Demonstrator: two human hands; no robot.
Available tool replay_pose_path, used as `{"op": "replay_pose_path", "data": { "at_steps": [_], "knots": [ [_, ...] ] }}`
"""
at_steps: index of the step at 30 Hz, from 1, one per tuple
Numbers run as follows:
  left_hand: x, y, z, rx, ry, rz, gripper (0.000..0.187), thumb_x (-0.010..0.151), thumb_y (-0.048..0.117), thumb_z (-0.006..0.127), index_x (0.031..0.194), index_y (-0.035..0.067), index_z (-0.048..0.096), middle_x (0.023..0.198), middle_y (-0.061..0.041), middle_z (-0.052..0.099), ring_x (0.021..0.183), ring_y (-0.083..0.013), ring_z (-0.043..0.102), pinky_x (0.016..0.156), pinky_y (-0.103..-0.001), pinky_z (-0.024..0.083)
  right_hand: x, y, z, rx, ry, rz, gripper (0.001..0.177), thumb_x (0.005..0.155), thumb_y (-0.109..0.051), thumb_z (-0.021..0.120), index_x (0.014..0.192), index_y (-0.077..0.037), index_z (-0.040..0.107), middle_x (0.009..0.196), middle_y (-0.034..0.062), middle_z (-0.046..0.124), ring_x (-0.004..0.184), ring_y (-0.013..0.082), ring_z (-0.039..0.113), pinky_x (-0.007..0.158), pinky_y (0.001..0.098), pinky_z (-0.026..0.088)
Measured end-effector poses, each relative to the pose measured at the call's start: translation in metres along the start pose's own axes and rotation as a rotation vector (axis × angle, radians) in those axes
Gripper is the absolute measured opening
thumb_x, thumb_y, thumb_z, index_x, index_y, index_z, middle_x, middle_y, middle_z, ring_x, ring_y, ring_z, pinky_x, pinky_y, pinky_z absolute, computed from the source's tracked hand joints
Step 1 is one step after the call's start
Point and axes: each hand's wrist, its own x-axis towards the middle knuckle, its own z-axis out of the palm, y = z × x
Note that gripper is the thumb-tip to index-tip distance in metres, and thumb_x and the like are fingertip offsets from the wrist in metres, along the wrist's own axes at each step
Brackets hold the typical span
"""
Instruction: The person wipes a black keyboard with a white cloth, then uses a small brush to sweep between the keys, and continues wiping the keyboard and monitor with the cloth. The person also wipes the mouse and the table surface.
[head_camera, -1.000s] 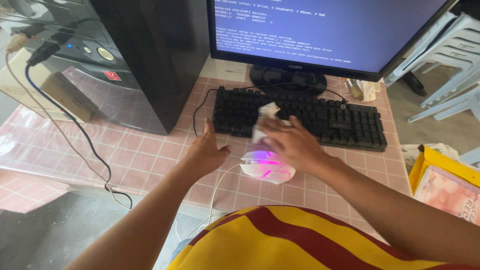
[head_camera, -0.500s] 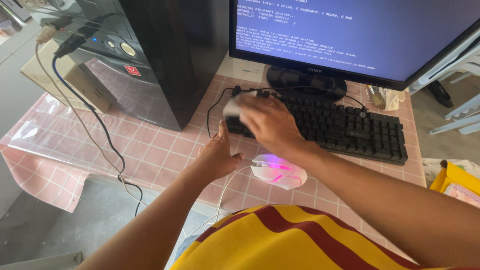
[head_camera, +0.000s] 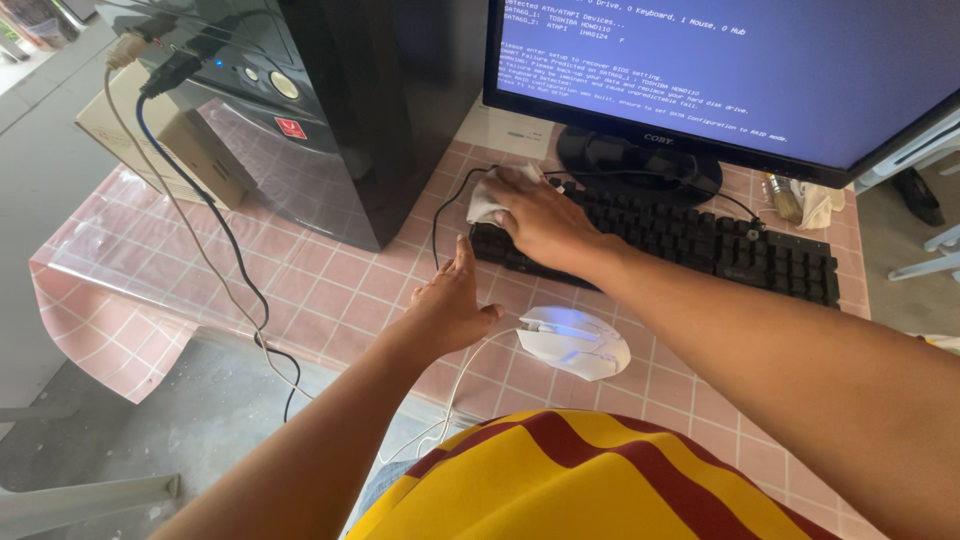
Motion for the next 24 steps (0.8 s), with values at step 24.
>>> {"op": "replay_pose_path", "data": {
  "at_steps": [24],
  "knots": [
    [-0.006,0.007,-0.005,0.072,-0.016,0.003,0.116,0.084,0.035,0.075,0.159,-0.004,-0.005,0.157,-0.031,0.033,0.140,-0.0430,0.045,0.118,-0.052,0.034,-0.126,0.074,-0.044,0.067,0.251,0.450,0.044,0.099,-0.046,0.058,0.120,-0.011,0.073,0.122,0.0123,0.073,0.103,0.0362,0.070,0.092,0.0490,0.055]
  ]
}}
